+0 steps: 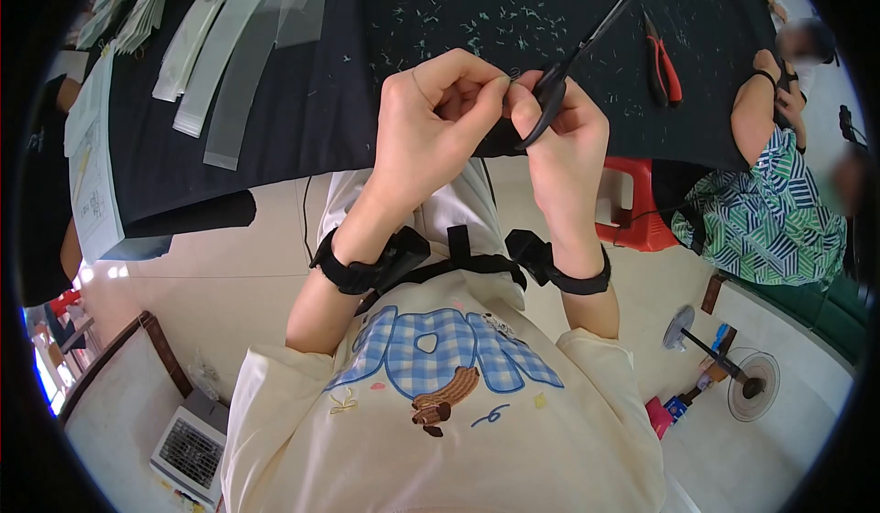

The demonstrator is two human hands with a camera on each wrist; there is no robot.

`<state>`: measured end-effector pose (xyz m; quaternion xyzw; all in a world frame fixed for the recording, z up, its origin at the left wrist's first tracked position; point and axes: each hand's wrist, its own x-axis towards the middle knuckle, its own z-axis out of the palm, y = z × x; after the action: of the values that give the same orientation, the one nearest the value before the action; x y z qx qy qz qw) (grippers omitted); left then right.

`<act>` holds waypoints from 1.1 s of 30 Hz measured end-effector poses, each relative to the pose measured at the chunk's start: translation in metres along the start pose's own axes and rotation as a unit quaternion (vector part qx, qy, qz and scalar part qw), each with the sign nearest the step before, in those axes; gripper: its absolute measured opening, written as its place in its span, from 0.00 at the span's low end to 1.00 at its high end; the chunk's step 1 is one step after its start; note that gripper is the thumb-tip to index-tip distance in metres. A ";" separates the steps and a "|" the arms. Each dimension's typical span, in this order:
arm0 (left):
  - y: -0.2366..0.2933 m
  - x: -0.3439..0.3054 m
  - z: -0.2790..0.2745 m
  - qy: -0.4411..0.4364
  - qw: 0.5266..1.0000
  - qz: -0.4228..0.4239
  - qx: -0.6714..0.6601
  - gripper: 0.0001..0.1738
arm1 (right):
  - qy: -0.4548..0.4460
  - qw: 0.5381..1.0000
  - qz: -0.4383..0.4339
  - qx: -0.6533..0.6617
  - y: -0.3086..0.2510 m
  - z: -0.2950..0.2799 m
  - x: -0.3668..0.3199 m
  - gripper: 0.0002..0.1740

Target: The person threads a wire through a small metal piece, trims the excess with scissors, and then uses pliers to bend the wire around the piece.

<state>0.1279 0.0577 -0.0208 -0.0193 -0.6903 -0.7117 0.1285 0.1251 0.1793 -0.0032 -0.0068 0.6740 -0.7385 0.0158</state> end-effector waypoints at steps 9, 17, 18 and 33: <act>0.003 0.000 0.000 0.014 1.000 -0.003 0.005 0.03 | -0.006 0.998 0.056 0.022 -0.014 -0.007 -0.011 0.07; 0.008 -0.001 0.000 0.041 0.999 -0.021 -0.006 0.04 | -0.176 0.973 0.144 -0.040 -0.023 -0.038 -0.044 0.13; 0.008 -0.001 0.000 0.043 0.999 -0.024 -0.014 0.04 | -0.183 0.969 0.162 -0.022 -0.023 -0.037 -0.049 0.15; 0.008 -0.001 0.001 0.045 0.998 -0.035 -0.013 0.03 | -0.187 0.954 0.232 -0.035 -0.015 -0.025 -0.050 0.20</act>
<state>0.1306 0.0585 -0.0136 0.0353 -0.6750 -0.7246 0.1345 0.1743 0.2072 0.0102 0.0114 0.6671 -0.6762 0.3123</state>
